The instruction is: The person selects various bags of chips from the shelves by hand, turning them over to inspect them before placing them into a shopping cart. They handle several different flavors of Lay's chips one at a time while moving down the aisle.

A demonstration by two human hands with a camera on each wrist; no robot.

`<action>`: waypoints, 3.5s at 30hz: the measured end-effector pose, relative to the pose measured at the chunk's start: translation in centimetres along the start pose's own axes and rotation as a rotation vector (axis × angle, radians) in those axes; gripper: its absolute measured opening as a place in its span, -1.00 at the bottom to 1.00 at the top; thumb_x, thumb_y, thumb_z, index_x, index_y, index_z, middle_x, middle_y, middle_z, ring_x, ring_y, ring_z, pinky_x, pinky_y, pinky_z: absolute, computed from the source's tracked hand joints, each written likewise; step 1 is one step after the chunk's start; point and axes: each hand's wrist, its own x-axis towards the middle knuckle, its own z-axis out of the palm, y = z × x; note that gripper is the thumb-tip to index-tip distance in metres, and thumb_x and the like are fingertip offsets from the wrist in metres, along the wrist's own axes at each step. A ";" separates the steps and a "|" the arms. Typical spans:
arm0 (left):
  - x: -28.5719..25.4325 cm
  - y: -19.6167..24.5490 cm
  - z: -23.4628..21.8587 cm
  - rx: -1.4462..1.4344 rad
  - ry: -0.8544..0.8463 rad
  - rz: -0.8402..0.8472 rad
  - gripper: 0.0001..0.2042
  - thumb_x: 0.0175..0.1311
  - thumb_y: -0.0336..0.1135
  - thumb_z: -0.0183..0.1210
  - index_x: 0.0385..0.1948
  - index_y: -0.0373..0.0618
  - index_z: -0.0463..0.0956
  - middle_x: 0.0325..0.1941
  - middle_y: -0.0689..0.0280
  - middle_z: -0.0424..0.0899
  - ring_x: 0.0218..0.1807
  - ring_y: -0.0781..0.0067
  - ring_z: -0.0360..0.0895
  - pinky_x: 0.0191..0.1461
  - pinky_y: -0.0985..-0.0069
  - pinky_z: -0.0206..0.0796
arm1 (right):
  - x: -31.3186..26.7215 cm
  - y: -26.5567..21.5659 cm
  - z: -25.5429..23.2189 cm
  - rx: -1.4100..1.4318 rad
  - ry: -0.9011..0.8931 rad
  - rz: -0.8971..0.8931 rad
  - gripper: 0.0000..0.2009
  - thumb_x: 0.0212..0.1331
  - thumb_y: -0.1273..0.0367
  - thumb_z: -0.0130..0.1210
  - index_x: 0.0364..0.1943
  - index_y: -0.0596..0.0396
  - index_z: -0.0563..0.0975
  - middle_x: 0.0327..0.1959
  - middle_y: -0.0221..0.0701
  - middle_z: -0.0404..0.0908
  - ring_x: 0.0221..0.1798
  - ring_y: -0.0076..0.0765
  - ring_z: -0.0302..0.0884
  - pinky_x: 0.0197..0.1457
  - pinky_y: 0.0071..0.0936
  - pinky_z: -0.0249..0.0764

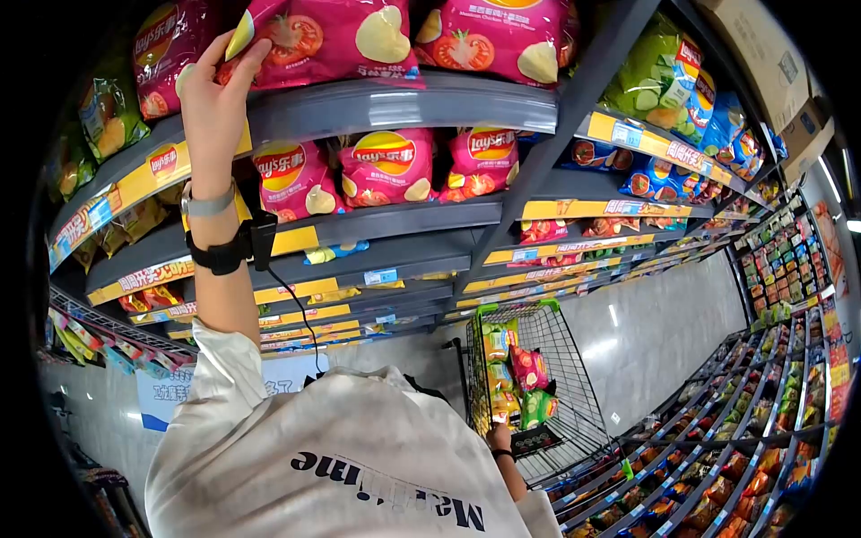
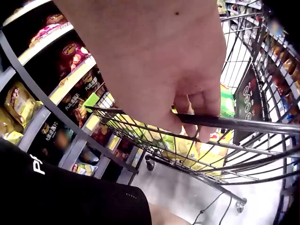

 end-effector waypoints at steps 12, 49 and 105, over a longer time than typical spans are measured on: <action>-5.7 2.3 -2.3 -0.554 0.325 -0.278 -0.73 0.37 -0.37 0.20 -0.01 -0.34 0.61 -0.31 0.50 0.62 -0.32 0.83 0.36 -0.28 0.78 0.18 | 2.2 3.6 1.3 0.091 0.119 0.027 -0.67 0.14 0.23 0.17 -0.05 0.06 0.63 -0.25 0.05 0.66 -0.10 0.20 0.62 -0.02 0.01 0.52; -46.9 12.4 -11.8 -0.867 -0.809 -1.220 -0.16 0.17 -0.33 0.37 0.42 -0.24 0.00 0.35 0.15 0.35 0.33 0.34 0.35 0.41 0.38 0.22 | -16.1 -28.1 -16.8 1.239 -0.539 -0.591 -0.25 0.03 0.54 0.36 0.34 0.15 0.24 0.21 -0.39 0.48 0.22 -0.46 0.43 0.32 -0.40 0.38; -46.4 16.1 -11.0 -0.614 -0.840 -0.949 -0.29 -0.04 -0.32 0.52 0.15 -0.30 0.31 0.06 0.13 0.62 0.08 0.37 0.57 0.18 0.41 0.43 | -18.6 -23.7 -12.6 1.472 -0.381 -0.391 -0.11 0.03 0.47 0.40 0.44 0.13 0.09 0.28 -0.32 0.41 0.29 -0.38 0.40 0.34 -0.36 0.38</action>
